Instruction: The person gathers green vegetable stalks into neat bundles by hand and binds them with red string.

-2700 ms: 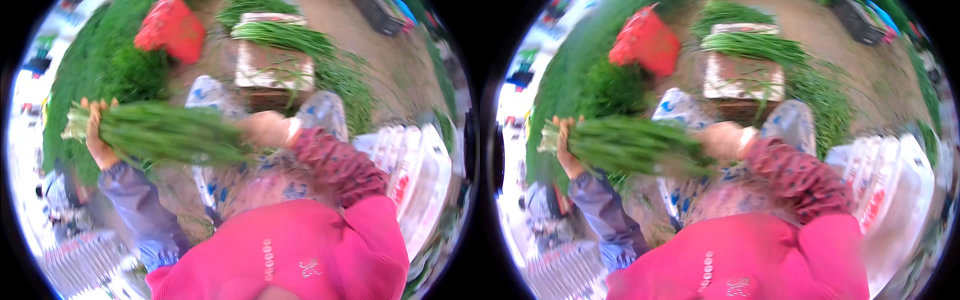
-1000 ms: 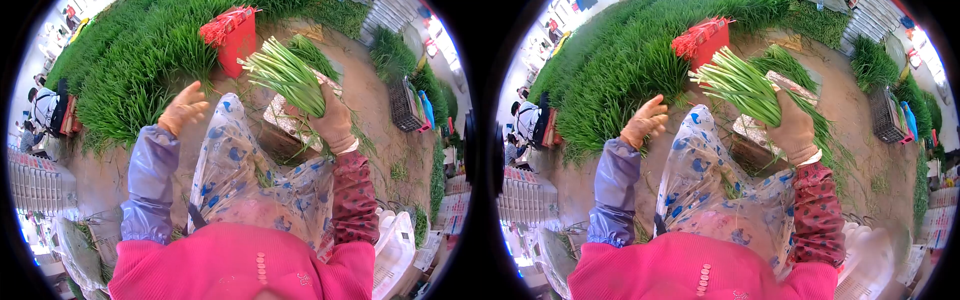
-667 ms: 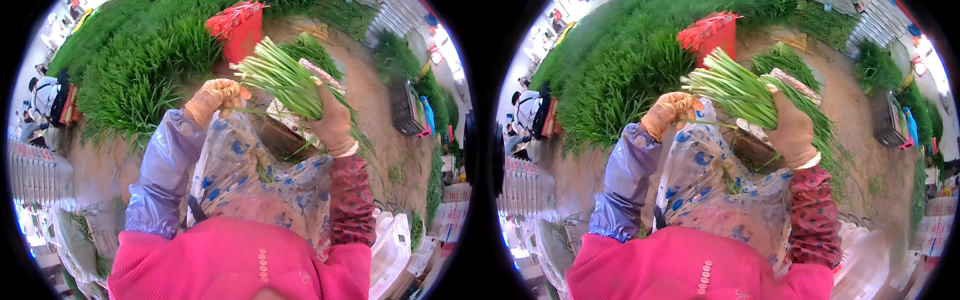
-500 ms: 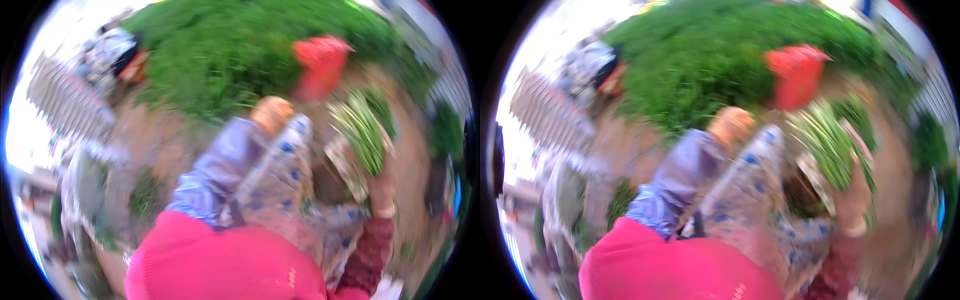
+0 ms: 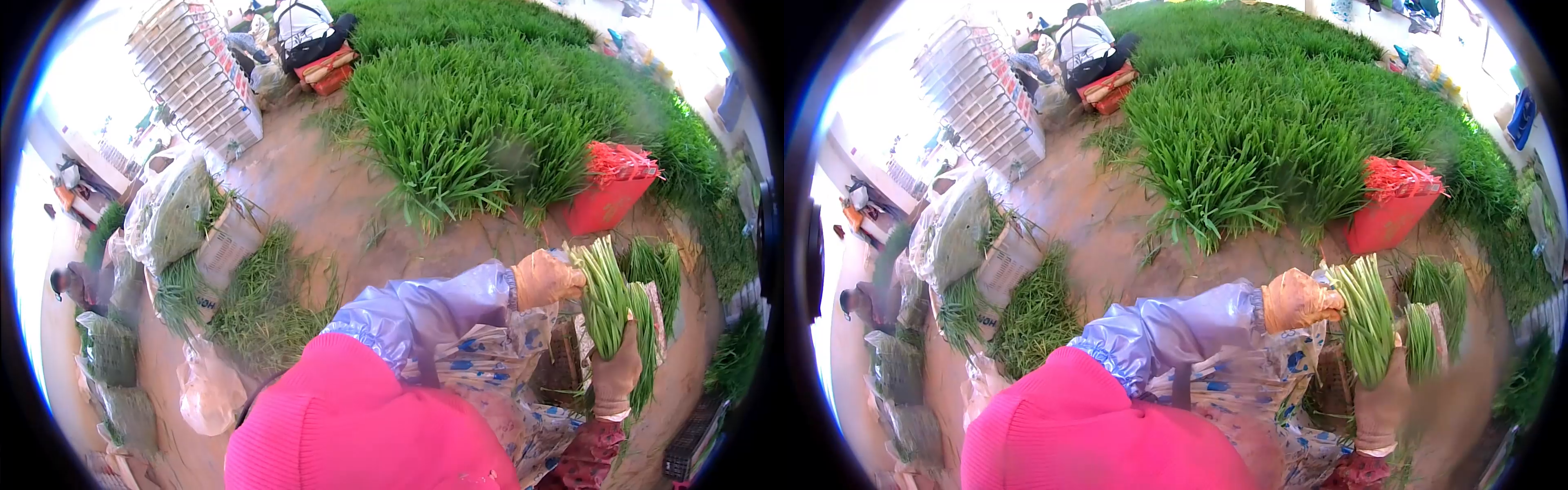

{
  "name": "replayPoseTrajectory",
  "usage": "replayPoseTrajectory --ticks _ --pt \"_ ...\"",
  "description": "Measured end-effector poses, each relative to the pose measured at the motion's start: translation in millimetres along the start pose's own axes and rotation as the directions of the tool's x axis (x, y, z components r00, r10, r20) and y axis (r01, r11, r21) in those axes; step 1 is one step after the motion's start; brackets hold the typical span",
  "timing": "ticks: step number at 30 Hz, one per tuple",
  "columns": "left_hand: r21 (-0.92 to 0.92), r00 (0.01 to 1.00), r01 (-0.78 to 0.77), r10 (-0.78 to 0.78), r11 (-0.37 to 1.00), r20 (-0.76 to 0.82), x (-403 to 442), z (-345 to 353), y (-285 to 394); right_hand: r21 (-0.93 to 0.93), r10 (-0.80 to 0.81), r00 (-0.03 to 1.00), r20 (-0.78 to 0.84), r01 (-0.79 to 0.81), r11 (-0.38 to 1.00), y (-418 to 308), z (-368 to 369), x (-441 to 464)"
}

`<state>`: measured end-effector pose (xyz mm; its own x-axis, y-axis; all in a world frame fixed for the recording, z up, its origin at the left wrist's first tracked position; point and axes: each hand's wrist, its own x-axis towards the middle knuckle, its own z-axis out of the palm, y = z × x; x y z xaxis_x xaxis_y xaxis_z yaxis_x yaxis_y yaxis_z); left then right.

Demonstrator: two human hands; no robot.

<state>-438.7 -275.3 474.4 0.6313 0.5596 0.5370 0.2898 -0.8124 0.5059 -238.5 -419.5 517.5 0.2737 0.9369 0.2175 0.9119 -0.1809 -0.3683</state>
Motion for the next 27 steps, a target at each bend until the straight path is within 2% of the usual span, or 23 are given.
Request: replayPoseTrajectory --ticks 1,3,5,9,11,12,13,14,15,16,18,19,21,22,24,25,27 --pt "0.056 0.997 0.027 -0.03 0.998 0.068 -0.1 -2.4 0.3 -0.005 -0.033 0.999 0.009 0.033 0.999 -1.1 0.8 0.6" --pt "0.006 0.997 0.066 -0.066 0.998 0.051 -6.8 -9.0 3.8 -0.013 -0.062 0.998 0.024 0.063 0.998 -5.5 0.6 -0.3" --pt "-0.042 0.996 0.078 -0.076 0.996 0.037 -9.1 -10.3 2.2 0.023 0.036 0.995 0.089 -0.038 0.999 -16.9 -1.9 0.6" --pt "-0.023 0.995 0.095 -0.095 0.995 -0.002 -10.9 -18.2 5.8 0.037 0.025 0.993 0.117 -0.029 0.999 -26.9 0.2 2.2" --pt "0.13 0.931 0.037 -0.082 0.991 0.356 -7.2 -27.4 3.3 0.027 -0.015 0.987 0.158 0.011 1.0 -27.7 1.4 3.2" --pt "0.207 0.907 0.021 -0.106 0.978 0.407 -7.3 -36.2 -0.9 0.106 -0.093 0.99 0.11 0.082 0.991 -32.4 2.1 3.3" --pt "0.2 0.919 0.079 -0.15 0.976 0.365 -14.1 -45.6 -12.5 0.16 -0.136 0.989 0.061 0.125 0.979 -36.5 4.0 2.9" --pt "0.258 0.95 0.145 -0.208 0.955 0.234 -24.1 -43.2 -27.5 0.164 -0.194 0.981 0.028 0.187 0.969 -29.4 12.7 4.9" --pt "0.312 0.964 0.178 -0.23 0.933 0.137 -31.9 -49.3 -40.3 0.157 -0.027 0.995 0.094 0.012 0.988 -32.6 11.2 1.9" --pt "0.433 0.863 0.373 -0.478 0.82 0.162 -32.2 -57.9 -40.3 0.158 -0.002 0.997 0.071 -0.01 0.987 -27.4 16.2 -0.5" --pt "0.423 0.873 0.449 -0.487 0.787 -0.019 -43.2 -69.5 -45.7 0.128 0.062 0.991 0.116 -0.076 0.989 -35.3 10.7 0.9" --pt "0.395 0.88 0.429 -0.474 0.813 0.019 -47.8 -63.0 -40.9 0.147 0.039 0.986 0.16 -0.063 0.987 -34.8 9.9 2.9" --pt "0.006 0.932 0.328 -0.322 0.945 -0.165 -59.7 -59.8 -31.4 0.121 0.055 0.986 0.16 -0.075 0.99 -35.6 18.8 8.3" --pt "-0.001 0.964 0.173 -0.169 0.985 -0.203 -58.5 -54.5 -26.1 0.12 0.034 0.986 0.166 -0.054 0.991 -37.8 23.6 7.8" --pt "0.091 0.988 0.071 -0.058 0.993 -0.146 -49.6 -50.5 -3.2 0.157 0.023 0.986 0.163 -0.049 0.986 -41.0 21.5 2.3" --pt "0.091 0.987 0.075 -0.061 0.993 -0.145 -47.6 -47.4 -2.9 0.138 0.012 0.986 0.166 -0.035 0.99 -44.1 21.9 2.6" --pt "0.118 0.992 -0.049 0.062 0.992 -0.109 -42.2 -39.2 -5.6 0.135 -0.002 0.987 0.16 -0.02 0.991 -48.9 24.2 -0.2"
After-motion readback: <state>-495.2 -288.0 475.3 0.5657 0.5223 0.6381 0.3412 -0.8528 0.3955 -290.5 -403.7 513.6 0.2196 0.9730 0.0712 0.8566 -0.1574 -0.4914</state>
